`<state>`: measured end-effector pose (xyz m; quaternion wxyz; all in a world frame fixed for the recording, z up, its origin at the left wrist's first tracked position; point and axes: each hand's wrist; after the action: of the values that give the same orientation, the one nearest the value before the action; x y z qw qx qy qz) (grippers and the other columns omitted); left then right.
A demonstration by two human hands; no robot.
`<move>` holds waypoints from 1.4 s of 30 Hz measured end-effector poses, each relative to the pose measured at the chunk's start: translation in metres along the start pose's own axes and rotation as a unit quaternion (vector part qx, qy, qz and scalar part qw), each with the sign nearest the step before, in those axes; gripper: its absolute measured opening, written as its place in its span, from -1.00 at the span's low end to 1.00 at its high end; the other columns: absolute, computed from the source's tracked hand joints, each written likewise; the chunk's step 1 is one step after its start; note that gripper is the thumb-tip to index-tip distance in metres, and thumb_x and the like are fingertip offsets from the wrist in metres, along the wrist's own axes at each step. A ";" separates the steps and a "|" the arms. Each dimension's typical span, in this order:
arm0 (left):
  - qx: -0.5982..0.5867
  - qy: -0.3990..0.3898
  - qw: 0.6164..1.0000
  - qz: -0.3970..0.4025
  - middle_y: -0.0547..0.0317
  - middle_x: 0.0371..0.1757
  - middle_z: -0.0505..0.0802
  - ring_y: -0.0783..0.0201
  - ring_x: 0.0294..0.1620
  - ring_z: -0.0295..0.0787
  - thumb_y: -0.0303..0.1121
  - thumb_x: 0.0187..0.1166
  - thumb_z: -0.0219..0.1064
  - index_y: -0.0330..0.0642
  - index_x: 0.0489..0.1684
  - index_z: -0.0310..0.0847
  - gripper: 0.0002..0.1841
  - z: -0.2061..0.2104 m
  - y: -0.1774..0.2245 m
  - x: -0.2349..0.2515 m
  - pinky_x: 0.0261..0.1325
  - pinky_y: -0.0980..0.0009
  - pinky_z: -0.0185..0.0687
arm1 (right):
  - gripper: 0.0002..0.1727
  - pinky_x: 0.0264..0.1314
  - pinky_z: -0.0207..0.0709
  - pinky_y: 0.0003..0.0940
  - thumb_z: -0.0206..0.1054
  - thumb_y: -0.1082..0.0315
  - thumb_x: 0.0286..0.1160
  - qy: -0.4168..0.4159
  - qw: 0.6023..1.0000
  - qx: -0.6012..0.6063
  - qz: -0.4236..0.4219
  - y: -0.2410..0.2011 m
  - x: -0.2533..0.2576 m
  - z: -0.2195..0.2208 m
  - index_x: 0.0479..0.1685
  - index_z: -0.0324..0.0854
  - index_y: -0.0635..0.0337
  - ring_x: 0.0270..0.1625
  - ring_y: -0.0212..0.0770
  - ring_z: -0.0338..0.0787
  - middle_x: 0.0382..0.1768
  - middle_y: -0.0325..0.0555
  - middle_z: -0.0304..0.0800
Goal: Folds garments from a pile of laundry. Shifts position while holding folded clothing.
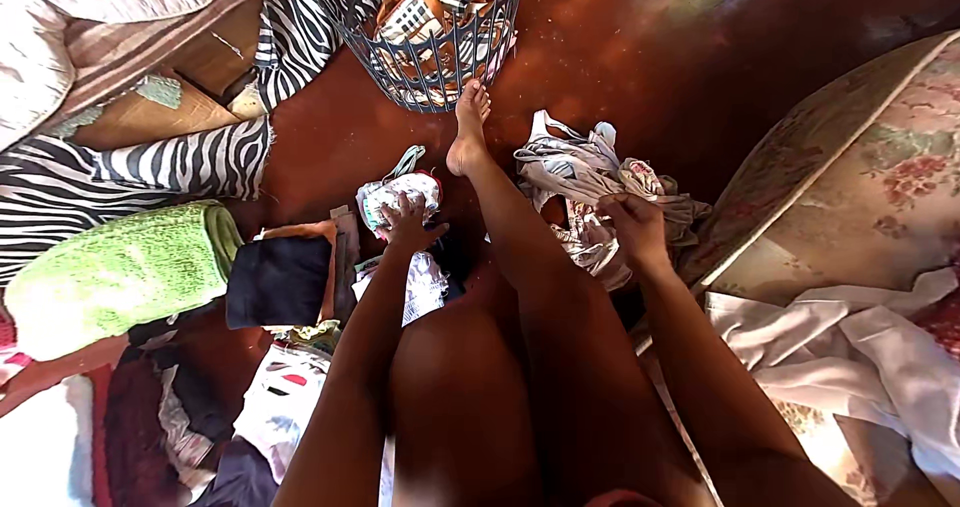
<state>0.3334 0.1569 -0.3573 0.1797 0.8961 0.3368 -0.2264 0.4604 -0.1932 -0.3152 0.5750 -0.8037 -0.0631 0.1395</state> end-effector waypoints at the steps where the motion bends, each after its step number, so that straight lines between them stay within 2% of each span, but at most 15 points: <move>1: -0.009 0.011 1.000 0.007 -0.15 0.93 -0.33 -0.56 0.84 -0.60 0.34 0.52 0.30 0.23 0.95 -0.16 0.01 -0.001 -0.001 -0.003 0.49 -0.77 -0.40 | -0.66 0.33 0.59 0.05 0.34 0.38 0.64 0.029 0.989 -0.139 0.028 0.021 0.021 -0.003 0.26 0.64 0.42 0.25 0.12 0.75 0.24 0.29 0.71; 2: -0.018 0.030 0.999 0.016 -0.16 0.94 -0.29 -0.56 0.85 -0.58 0.32 0.53 0.30 0.25 0.94 -0.10 -0.03 -0.001 -0.002 -0.009 0.49 -0.78 -0.42 | -0.47 0.51 0.39 0.32 0.43 0.31 0.56 0.025 0.969 -0.237 0.068 0.041 0.036 -0.006 0.46 0.54 0.41 0.52 0.36 0.52 0.51 0.44 0.47; 4: -0.043 0.077 0.996 0.033 -0.18 0.94 -0.21 -0.54 0.85 -0.52 0.27 0.53 0.34 0.22 0.92 -0.03 -0.06 -0.003 -0.002 -0.024 0.46 -0.81 -0.44 | -0.34 0.53 0.30 0.46 0.45 0.27 0.54 -0.001 0.932 -0.340 0.128 0.063 0.051 -0.010 0.59 0.42 0.39 0.61 0.55 0.35 0.67 0.54 0.18; 7: -0.083 0.095 0.991 0.045 -0.15 0.94 -0.18 -0.47 0.88 -0.50 0.23 0.56 0.34 0.17 0.94 -0.09 -0.04 -0.022 0.006 -0.063 0.50 -0.77 -0.51 | -0.57 0.46 0.34 0.46 0.22 0.28 0.73 -0.032 0.911 -0.386 0.139 0.053 0.045 -0.012 0.42 0.56 0.38 0.52 0.49 0.52 0.50 0.51 0.48; 10: -0.146 0.107 0.976 0.117 -0.14 0.92 0.02 -0.41 0.89 -0.31 0.14 0.63 0.32 0.08 0.90 0.06 -0.15 -0.046 0.020 -0.108 0.53 -0.74 -0.43 | -0.56 0.50 0.21 0.51 0.08 0.16 0.83 -0.042 0.916 -0.389 0.090 0.016 0.032 -0.018 0.36 0.64 0.31 0.48 0.48 0.57 0.34 0.47 0.67; 12: -0.177 0.135 0.951 0.213 -0.18 0.84 0.25 -0.29 0.85 0.02 0.00 0.68 0.31 -0.12 0.81 0.23 -0.27 -0.062 0.036 -0.139 0.63 -0.56 -0.14 | -0.53 0.44 0.25 0.57 0.05 0.15 0.86 -0.031 0.931 -0.363 0.020 -0.015 0.019 -0.024 0.33 0.65 0.37 0.40 0.57 0.61 0.23 0.55 0.70; 15: -0.237 0.164 0.873 0.394 -0.32 0.56 0.60 -0.11 0.60 0.52 -0.31 0.68 0.30 -0.49 0.58 0.41 -0.44 -0.085 0.072 -0.193 0.68 -0.03 0.33 | -0.53 0.14 0.42 0.60 0.03 0.19 0.88 -0.009 0.949 -0.280 -0.146 -0.072 -0.013 -0.036 0.10 0.65 0.51 0.09 0.62 0.73 -0.08 0.61 0.74; 17: -0.254 0.175 0.830 0.465 -0.32 0.47 0.68 -0.06 0.50 0.63 -0.39 0.63 0.31 -0.55 0.50 0.47 -0.49 -0.095 0.101 -0.231 0.61 0.06 0.43 | -0.57 -0.08 0.49 0.43 0.09 0.24 0.85 -0.025 0.948 -0.199 -0.248 -0.118 -0.043 -0.046 -0.12 0.67 0.52 -0.20 0.39 0.76 -0.31 0.45 0.73; 21: -0.236 0.231 0.781 0.529 -0.33 0.43 0.71 -0.02 0.47 0.68 -0.42 0.56 0.40 -0.55 0.55 0.42 -0.41 -0.100 0.142 -0.291 0.57 0.12 0.51 | -0.66 -0.50 0.40 -0.63 0.19 0.28 0.76 -0.180 0.906 -0.089 -0.374 -0.203 -0.115 -0.074 -0.48 0.62 0.15 -0.59 -0.61 0.50 -0.64 -0.39 0.54; 24: -0.208 0.334 0.761 0.516 -0.23 0.10 0.86 0.03 0.08 0.86 -0.54 0.52 0.33 -0.49 0.35 0.61 -0.59 -0.102 0.149 -0.317 0.21 0.10 0.75 | -0.75 -0.58 0.43 -0.77 0.26 0.31 0.66 -0.261 0.858 -0.050 -0.440 -0.238 -0.155 -0.095 -0.45 0.68 0.09 -0.61 -0.68 0.55 -0.64 -0.46 0.62; 28: -0.186 0.414 0.754 0.475 -0.18 0.08 0.89 -0.06 0.13 0.85 -0.64 0.42 0.33 -0.41 0.21 0.73 -0.64 -0.116 0.128 -0.342 0.36 -0.09 0.63 | -0.87 -0.29 0.62 -0.72 0.39 0.41 0.46 -0.211 0.851 -0.113 -0.469 -0.253 -0.176 -0.119 -0.11 0.77 0.15 -0.38 -0.67 0.70 -0.37 -0.39 0.81; 30: -0.186 0.449 0.742 0.461 -0.22 0.01 0.89 -0.07 0.02 0.88 -0.65 0.44 0.31 -0.45 0.13 0.76 -0.69 -0.125 0.109 -0.355 0.17 -0.02 0.74 | -0.76 -0.16 0.64 -0.60 0.39 0.47 0.45 -0.162 0.847 -0.153 -0.483 -0.253 -0.177 -0.129 0.07 0.74 0.19 -0.29 -0.59 0.73 -0.28 -0.30 0.83; 35: -0.136 0.521 0.751 0.382 -0.31 0.21 0.81 -0.18 0.14 0.84 -0.72 0.28 0.42 -0.43 0.22 0.70 -0.56 -0.150 0.053 -0.381 0.18 -0.09 0.73 | -0.72 0.09 0.67 -0.62 0.21 0.43 0.56 -0.135 0.812 -0.137 -0.551 -0.252 -0.184 -0.150 0.15 0.71 0.24 -0.08 -0.60 0.76 -0.06 -0.27 0.83; 39: -0.126 0.386 0.765 0.500 -0.26 0.46 0.64 0.02 0.34 0.73 -0.73 0.23 0.40 -0.42 0.39 0.55 -0.41 -0.158 0.004 -0.405 0.32 0.15 0.72 | -0.69 0.12 0.66 -0.70 0.22 0.35 0.65 -0.227 0.784 -0.039 -0.577 -0.255 -0.177 -0.173 0.25 0.71 -0.18 0.01 -0.68 0.77 0.03 -0.63 0.83; 42: -0.179 0.291 0.707 0.619 0.01 0.48 0.67 0.28 0.59 0.52 -0.56 0.50 0.28 -0.27 -0.05 0.65 -0.85 -0.158 -0.020 -0.421 0.60 0.32 0.49 | -0.73 0.17 0.66 -0.64 0.17 0.36 0.62 -0.235 0.769 -0.059 -0.592 -0.251 -0.156 -0.177 0.09 0.70 -0.19 0.07 -0.62 0.77 0.04 -0.57 0.82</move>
<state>0.0822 0.0260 -0.0068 0.3295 0.8760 -0.2241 0.2716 0.3792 -0.3118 -0.0025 0.4622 -0.5818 -0.6675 -0.0475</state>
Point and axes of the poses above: each hand's wrist, its own x-axis towards the middle knuckle, its own z-axis out of the palm, y = z × x
